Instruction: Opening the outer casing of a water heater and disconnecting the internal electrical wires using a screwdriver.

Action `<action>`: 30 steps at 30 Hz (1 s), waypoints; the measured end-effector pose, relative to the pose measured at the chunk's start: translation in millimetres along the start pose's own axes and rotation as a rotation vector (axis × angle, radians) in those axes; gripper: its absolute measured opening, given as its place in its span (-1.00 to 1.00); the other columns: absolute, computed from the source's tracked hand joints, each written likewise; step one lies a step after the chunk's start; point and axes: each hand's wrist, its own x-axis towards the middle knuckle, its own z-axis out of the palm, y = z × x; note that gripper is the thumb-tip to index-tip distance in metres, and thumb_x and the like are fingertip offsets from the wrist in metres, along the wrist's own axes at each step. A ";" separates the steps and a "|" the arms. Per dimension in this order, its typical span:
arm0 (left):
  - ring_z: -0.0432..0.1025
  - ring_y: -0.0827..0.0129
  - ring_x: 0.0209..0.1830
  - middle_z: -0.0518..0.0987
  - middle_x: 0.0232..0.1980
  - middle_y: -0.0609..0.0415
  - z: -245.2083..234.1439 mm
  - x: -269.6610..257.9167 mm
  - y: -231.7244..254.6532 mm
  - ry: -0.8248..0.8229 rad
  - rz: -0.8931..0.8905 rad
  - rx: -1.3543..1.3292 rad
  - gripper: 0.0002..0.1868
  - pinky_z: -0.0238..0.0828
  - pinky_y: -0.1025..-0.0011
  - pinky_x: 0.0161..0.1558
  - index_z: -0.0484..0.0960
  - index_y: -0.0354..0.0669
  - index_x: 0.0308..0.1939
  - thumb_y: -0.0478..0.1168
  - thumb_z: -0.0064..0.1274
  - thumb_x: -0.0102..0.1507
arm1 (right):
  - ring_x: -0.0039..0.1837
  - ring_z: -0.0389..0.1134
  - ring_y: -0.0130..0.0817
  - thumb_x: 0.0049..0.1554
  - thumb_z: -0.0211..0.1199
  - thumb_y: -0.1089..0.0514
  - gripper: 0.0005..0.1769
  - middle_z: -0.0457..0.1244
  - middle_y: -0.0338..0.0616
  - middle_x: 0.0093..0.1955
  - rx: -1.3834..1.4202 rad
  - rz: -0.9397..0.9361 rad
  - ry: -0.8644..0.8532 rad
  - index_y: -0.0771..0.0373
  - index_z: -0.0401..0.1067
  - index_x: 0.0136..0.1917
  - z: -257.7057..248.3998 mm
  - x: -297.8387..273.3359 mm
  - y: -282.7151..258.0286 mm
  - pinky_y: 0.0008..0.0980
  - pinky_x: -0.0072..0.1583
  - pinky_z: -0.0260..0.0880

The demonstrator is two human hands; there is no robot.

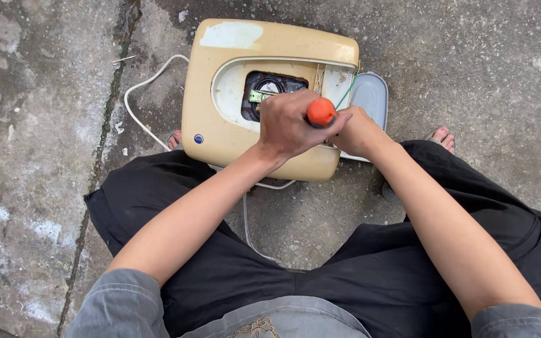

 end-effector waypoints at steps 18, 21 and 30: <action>0.43 0.50 -0.55 0.53 -0.57 0.05 -90.4 25.5 -43.0 0.160 -0.330 -0.168 -0.61 0.39 0.49 -0.46 0.55 -0.20 -0.44 -0.28 0.56 0.19 | -0.08 0.48 -0.08 0.05 0.30 0.12 -0.80 0.33 -0.09 -0.18 -0.237 0.053 0.249 0.24 0.51 -0.07 37.1 8.2 -14.6 -0.14 -0.06 0.53; 0.41 0.50 -0.59 0.50 -0.62 0.08 -88.6 24.1 -38.6 0.113 -0.282 -0.113 -0.67 0.36 0.49 -0.49 0.58 -0.21 -0.50 -0.31 0.52 0.12 | -0.07 0.51 0.18 0.16 0.18 0.01 -0.63 0.38 0.17 -0.22 -0.214 0.175 0.145 0.40 0.56 -0.12 36.5 2.2 -15.3 0.02 -0.06 0.56; 0.29 0.48 -0.73 0.42 -0.74 0.26 -93.0 17.6 -37.2 -0.064 -0.267 -0.007 -0.66 0.32 0.56 -0.49 0.51 0.03 -0.61 -0.11 0.40 0.10 | -0.15 0.51 0.14 0.09 0.27 0.17 -0.75 0.37 0.17 -0.27 -0.440 0.064 0.075 0.44 0.57 -0.11 44.0 18.6 -1.3 -0.08 -0.17 0.57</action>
